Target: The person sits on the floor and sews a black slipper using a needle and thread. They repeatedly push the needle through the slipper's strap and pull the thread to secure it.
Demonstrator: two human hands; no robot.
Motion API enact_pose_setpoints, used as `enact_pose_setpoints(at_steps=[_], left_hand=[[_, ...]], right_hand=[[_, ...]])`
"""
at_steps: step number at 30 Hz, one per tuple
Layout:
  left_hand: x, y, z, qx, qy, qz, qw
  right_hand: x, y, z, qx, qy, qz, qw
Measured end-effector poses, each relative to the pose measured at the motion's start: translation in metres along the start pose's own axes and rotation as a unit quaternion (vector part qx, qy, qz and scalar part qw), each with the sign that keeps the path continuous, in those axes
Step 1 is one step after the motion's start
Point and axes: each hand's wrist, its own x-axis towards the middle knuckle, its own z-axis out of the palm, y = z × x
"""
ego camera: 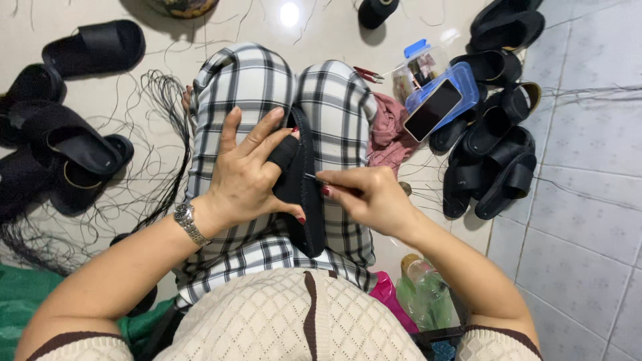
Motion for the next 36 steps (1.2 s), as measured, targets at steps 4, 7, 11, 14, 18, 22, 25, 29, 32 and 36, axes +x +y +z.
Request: enact_pose_setpoints(at_steps=[4,7,11,14,18,22,25,29,32,36], left_hand=[[0.000,0.001,0.001,0.018,0.003,0.002,1.000],[-0.001,0.004,0.000,0.023,-0.003,0.000,1.000],[-0.018,0.012,-0.002,0.018,-0.051,-0.081,0.995],[-0.067,0.026,-0.014,0.021,0.099,-0.172,0.980],[-0.090,0.048,-0.052,-0.346,0.044,-0.401,0.847],[-0.075,0.063,-0.049,-0.635,0.047,-0.439,0.634],[-0.071,0.074,-0.047,-0.610,-0.016,-0.486,0.625],[-0.047,0.066,-0.082,-0.355,-0.139,-0.502,0.776],[-0.115,0.038,-0.080,0.001,-0.209,-0.402,0.892],[-0.075,0.045,-0.070,0.114,-0.053,-0.293,0.948]], right_hand=[[-0.001,0.002,0.011,0.094,-0.008,0.129,0.987],[-0.008,0.005,0.030,-0.101,0.060,-0.038,0.992],[-0.007,0.006,0.015,-0.208,0.010,-0.077,0.975],[-0.009,0.001,0.007,-0.189,0.020,-0.035,0.981],[-0.003,-0.015,0.012,-0.270,0.019,-0.052,0.961],[0.004,-0.039,0.018,-0.267,0.068,-0.109,0.955],[-0.003,-0.052,0.036,-0.111,0.056,-0.127,0.984],[-0.014,-0.036,0.028,-0.102,0.079,-0.134,0.983],[-0.022,-0.035,-0.001,-0.123,0.095,-0.090,0.984],[-0.016,-0.033,0.011,-0.078,0.066,-0.114,0.988]])
